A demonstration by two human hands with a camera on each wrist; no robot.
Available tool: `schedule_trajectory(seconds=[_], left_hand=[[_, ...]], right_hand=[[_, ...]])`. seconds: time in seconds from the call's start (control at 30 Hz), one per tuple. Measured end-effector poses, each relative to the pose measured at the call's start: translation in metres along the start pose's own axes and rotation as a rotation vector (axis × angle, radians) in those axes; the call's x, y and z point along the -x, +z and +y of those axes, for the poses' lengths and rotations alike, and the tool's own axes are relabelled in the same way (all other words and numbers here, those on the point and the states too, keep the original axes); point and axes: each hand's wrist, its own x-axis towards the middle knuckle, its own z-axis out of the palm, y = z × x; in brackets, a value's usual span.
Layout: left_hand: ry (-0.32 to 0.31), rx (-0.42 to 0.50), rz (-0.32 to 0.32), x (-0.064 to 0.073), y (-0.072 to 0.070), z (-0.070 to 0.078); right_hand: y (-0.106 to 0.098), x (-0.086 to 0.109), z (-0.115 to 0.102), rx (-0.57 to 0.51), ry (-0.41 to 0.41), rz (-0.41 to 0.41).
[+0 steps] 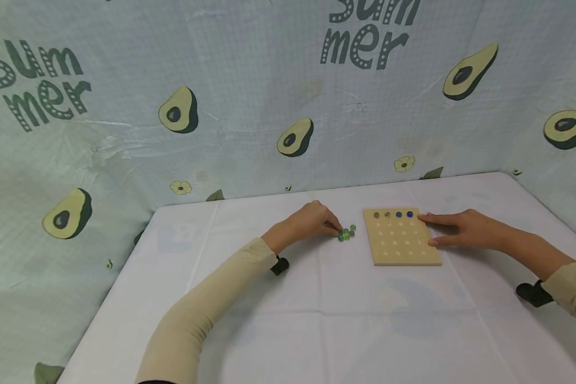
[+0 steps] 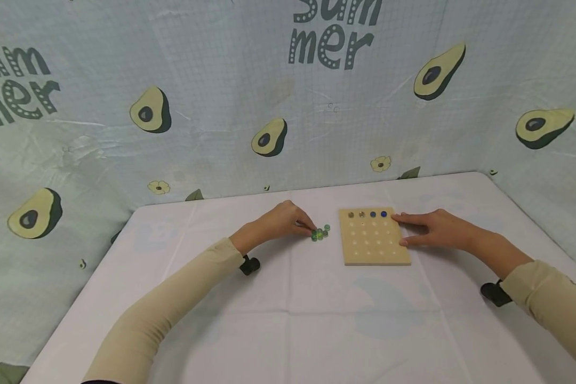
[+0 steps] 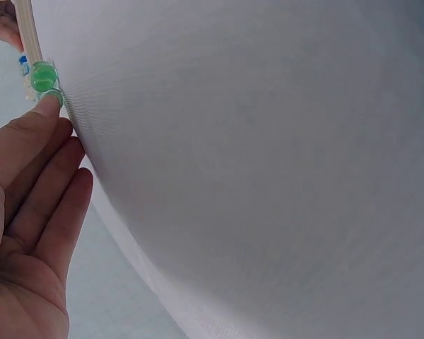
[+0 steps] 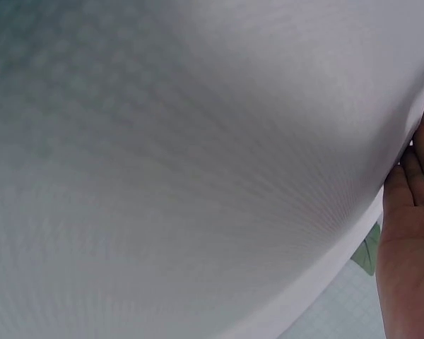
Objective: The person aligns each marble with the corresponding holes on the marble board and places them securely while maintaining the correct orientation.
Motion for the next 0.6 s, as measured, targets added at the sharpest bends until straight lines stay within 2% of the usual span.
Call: schedule_trajectory(seconds=[0.3,0.6], left_hand=[[-0.033,0.028,-0.009,-0.0002,-0.0007,-0.0001],[-0.037,0.050,-0.008,-0.0009,-0.0003,-0.0022]], right_hand=[[-0.0012,0.0008,0.0006,-0.005,-0.002,0.000],[-0.0008,-0.0009,0.0000,0.010,0.008,-0.011]])
